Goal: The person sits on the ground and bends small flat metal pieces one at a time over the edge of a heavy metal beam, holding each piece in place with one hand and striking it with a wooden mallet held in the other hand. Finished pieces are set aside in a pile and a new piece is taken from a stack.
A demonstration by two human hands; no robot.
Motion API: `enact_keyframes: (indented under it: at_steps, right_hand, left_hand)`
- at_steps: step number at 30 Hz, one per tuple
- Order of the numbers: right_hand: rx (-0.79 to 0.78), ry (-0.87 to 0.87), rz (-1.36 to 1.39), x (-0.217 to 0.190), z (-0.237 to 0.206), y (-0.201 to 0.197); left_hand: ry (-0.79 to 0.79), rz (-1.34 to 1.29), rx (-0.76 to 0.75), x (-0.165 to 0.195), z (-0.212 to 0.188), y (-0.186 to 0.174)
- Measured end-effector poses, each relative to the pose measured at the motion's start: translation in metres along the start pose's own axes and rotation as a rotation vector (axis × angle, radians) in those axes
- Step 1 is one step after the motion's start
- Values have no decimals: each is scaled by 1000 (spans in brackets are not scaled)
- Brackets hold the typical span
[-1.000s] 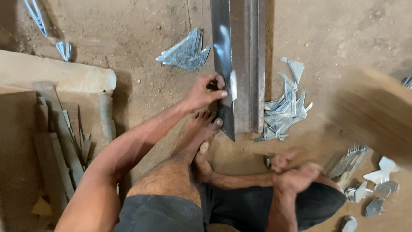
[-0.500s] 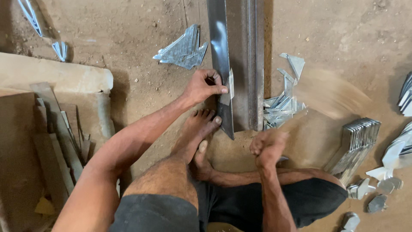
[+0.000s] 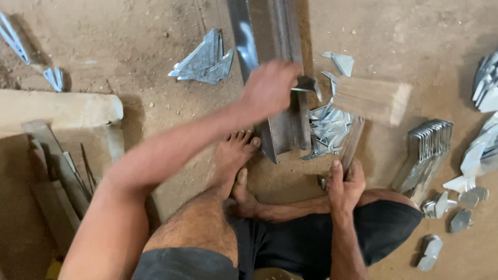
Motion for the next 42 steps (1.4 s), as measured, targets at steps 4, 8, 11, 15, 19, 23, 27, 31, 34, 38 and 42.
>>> enact_keyframes:
  at_steps: [4,8,11,15,19,23,27,31,34,38,42]
  right_hand:
    - [78,36,201,-22,1,-5]
    - [53,-119,54,-39,2,8]
    - [-32,-196,-245,-43,1,22]
    - [44,-152,-163,-41,-1,15]
    - [71,-158,-146,-43,-6,17]
    - [-25,-123,-167,-35,-9,28]
    - [-1,-76,-150,-17,-11,25]
    - [-1,-59,-356,0,-12,21]
    - [89,-105,-439,-5,-13,8]
    - [55,-294,-651,-43,-22,11]
    - [-112,-548,-433,-91,-21,50]
  left_hand:
    - [-182,129,-499,-35,86,41]
    - [-353,18,-743,-57,86,63]
    - [-257,84,-745,-55,84,65]
    - [-91,207,-701,-48,91,62]
    - [-42,237,-677,-50,93,65]
    - [78,227,-632,-45,94,66]
    - [-30,126,-680,-51,92,70]
    - [117,222,-603,-41,94,66]
    - [9,89,-527,-37,81,46]
    - [-30,108,-573,2,29,-3]
    - [574,364,-262,106,-67,-64]
Point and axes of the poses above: each hand's wrist, its own z-axis towards the middle knuckle, its own y-axis out of the palm, x = y × z, the point moved 8 cm from there along z, towards the middle knuckle, and after that the axes turned 9 degrees about z, right-handed, at the moved point
